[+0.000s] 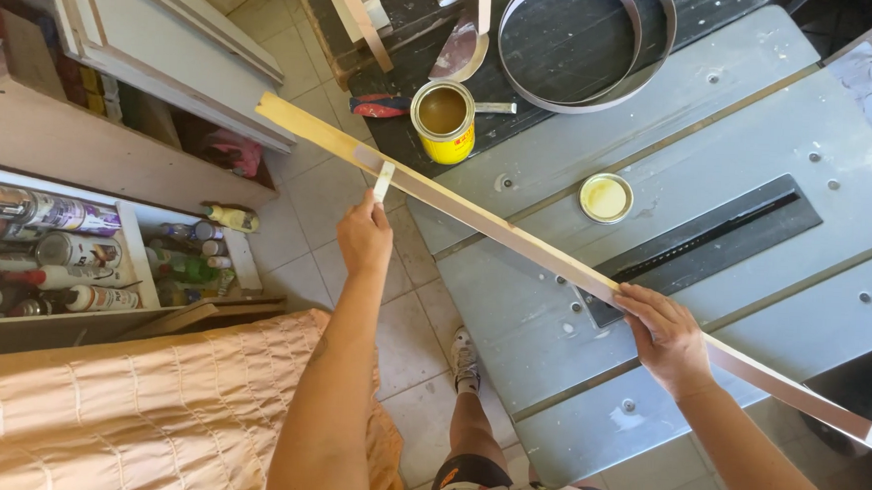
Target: Applying glue to a thin wooden strip using a small wooden applicator stick on a workshop surface.
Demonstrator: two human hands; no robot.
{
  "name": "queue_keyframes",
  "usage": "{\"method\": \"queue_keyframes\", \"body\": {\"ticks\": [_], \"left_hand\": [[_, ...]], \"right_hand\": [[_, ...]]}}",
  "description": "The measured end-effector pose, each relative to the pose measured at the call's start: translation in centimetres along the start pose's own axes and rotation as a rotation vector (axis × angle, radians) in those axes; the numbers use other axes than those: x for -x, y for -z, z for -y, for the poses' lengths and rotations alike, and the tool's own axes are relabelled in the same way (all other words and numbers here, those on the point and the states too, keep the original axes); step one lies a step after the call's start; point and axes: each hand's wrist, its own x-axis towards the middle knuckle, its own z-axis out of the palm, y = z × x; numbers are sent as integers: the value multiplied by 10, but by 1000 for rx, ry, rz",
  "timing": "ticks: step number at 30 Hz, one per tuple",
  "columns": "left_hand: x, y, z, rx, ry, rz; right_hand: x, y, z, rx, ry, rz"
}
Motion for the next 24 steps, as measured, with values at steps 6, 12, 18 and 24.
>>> {"method": "queue_keyframes", "body": {"ticks": [6, 12, 18, 24], "left_hand": [[-32, -11, 24, -40, 33, -52], [-22, -12, 20, 60, 141, -72], [12, -24, 13, 225, 173, -43], [9, -2, 39, 240, 255, -206]], "right_hand": [[-3, 3, 9, -15, -50, 3], [-2, 2, 9, -8, -57, 2], [0, 1, 2, 7, -28, 14], [-2, 2, 4, -6, -39, -3]]}}
